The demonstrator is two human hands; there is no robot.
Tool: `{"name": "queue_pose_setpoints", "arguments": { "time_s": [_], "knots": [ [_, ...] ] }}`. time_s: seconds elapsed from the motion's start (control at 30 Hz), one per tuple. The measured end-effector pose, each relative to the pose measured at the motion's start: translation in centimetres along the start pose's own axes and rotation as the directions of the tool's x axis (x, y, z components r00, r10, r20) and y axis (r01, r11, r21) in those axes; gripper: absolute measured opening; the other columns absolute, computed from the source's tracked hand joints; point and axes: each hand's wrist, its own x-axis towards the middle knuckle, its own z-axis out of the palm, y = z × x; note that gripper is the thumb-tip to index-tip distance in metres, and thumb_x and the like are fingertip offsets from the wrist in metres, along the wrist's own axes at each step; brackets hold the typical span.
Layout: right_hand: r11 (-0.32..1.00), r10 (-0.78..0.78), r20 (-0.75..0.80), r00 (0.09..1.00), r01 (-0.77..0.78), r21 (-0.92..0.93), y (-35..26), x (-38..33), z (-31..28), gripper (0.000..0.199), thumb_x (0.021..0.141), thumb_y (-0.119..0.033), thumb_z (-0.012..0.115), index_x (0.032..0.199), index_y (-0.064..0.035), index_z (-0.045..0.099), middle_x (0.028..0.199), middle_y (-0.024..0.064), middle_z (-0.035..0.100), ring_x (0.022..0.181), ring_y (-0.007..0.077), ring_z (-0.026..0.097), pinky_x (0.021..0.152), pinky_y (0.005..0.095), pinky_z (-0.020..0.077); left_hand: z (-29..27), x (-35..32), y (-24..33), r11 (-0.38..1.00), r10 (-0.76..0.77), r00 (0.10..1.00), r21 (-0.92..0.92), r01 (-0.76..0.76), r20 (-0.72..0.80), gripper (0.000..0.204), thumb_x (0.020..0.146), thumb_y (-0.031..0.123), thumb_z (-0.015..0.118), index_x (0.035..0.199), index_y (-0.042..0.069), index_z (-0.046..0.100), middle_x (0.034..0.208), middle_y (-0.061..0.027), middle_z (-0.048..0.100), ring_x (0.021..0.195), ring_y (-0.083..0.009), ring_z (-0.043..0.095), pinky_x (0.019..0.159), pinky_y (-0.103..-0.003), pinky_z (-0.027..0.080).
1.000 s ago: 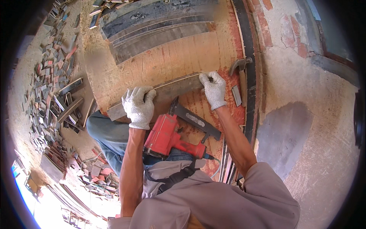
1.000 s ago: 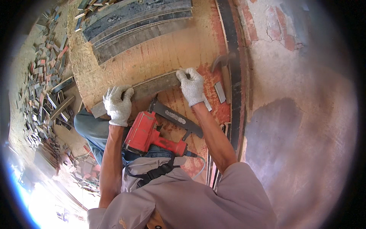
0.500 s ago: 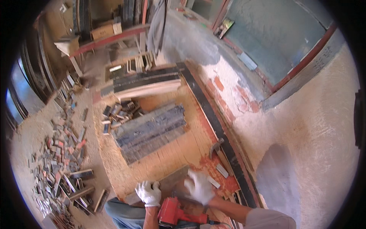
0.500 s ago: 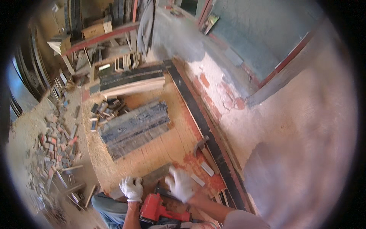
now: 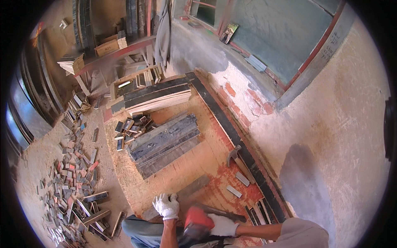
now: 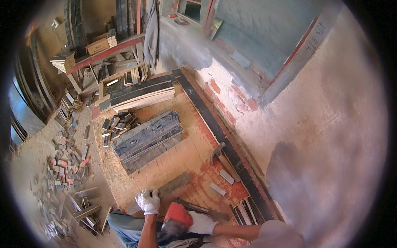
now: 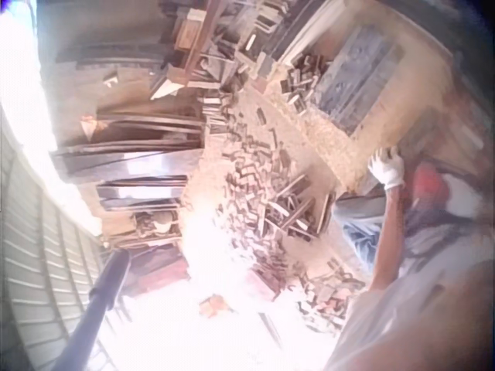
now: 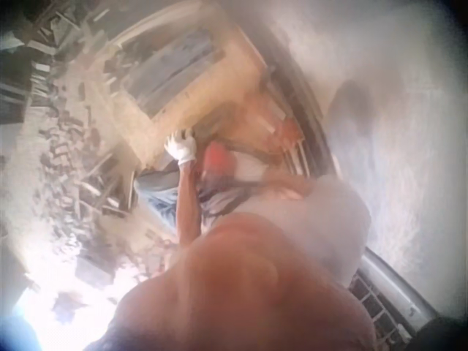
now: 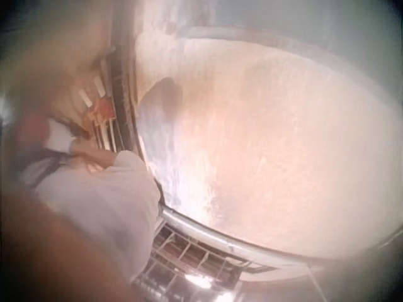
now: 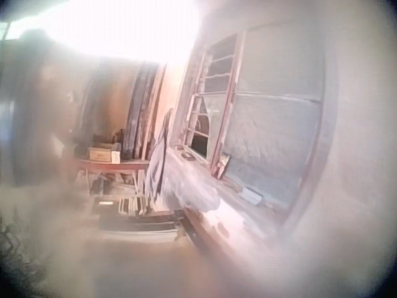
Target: The person assembles a wooden frame by placing thin wooden strips onto a base and securing them with a red nail gun. They repeatedly position strips, fire nails, and reload the nail gun with a strip of nails.
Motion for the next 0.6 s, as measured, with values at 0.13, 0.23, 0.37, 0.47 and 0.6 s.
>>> {"name": "queue_pose_setpoints", "arguments": {
  "time_s": [0.13, 0.23, 0.37, 0.47, 0.6],
  "knots": [
    [0.940, 0.083, 0.169, 0.982, -0.134, 0.315, -0.5, -1.5, -5.2, 0.076, 0.081, -0.039, 0.085, 0.143, -0.0049, 0.057, 0.119, 0.0172, 0.074, 0.111, 0.0285, 0.069, 0.098, 0.0385, 0.0532, 0.1, -0.1, -0.3, 1.000, -0.001, 1.000, 0.019, 0.001, -0.018, 0.017, 0.078, 0.024, 0.077, 0.068, 0.012, 0.068, 0.077, -0.0104, 0.069, 0.084, -0.0334, 0.064, 0.097, -0.048, 0.044],
    [0.907, 0.264, 0.180, 0.948, -0.307, 0.288, 2.9, 0.0, -5.4, 0.085, 0.084, -0.054, 0.081, 0.148, -0.0061, 0.053, 0.139, 0.0177, 0.065, 0.129, 0.0280, 0.061, 0.110, 0.0389, 0.0467, 0.5, 0.2, -0.3, 1.000, 0.017, 1.000, 0.025, -0.017, -0.022, 0.019, 0.080, 0.026, 0.077, 0.070, 0.012, 0.068, 0.079, -0.0109, 0.069, 0.085, -0.0341, 0.064, 0.094, -0.049, 0.045],
    [0.963, 0.140, 0.064, 0.988, -0.151, 0.225, 3.6, -1.5, -6.4, 0.044, 0.095, -0.042, 0.074, 0.118, -0.0050, 0.073, 0.105, 0.0107, 0.073, 0.101, 0.0216, 0.069, 0.091, 0.0397, 0.0557, 1.6, -0.3, -1.9, 0.991, 0.022, 1.000, 0.132, -0.025, 0.022, 0.021, 0.086, 0.031, 0.075, 0.076, 0.013, 0.070, 0.085, -0.0113, 0.072, 0.087, -0.0347, 0.067, 0.088, -0.052, 0.048],
    [0.848, 0.271, 0.105, 0.957, -0.289, 0.443, 1.4, -3.3, -9.0, 0.020, 0.096, -0.022, 0.072, 0.085, -0.0056, 0.070, 0.070, -0.0002, 0.065, 0.061, 0.0112, 0.062, 0.057, 0.0285, 0.0500, 0.1, 0.1, -1.3, 0.993, 0.010, 1.000, 0.121, -0.014, 0.027, 0.021, 0.085, 0.031, 0.075, 0.078, 0.012, 0.072, 0.085, -0.0104, 0.072, 0.087, -0.0342, 0.066, 0.090, -0.049, 0.047],
    [0.822, 0.293, 0.006, 0.956, -0.255, 0.510, -1.1, -1.9, -13.1, 0.019, 0.096, -0.018, 0.069, 0.087, -0.0018, 0.069, 0.066, 0.0029, 0.062, 0.055, 0.0126, 0.057, 0.055, 0.0281, 0.0442, -0.2, 0.2, -1.2, 0.997, -0.005, 0.998, 0.080, 0.000, 0.067, 0.021, 0.084, 0.029, 0.077, 0.076, 0.011, 0.071, 0.083, -0.0092, 0.071, 0.087, -0.0334, 0.065, 0.086, -0.047, 0.046]
  ]
}}
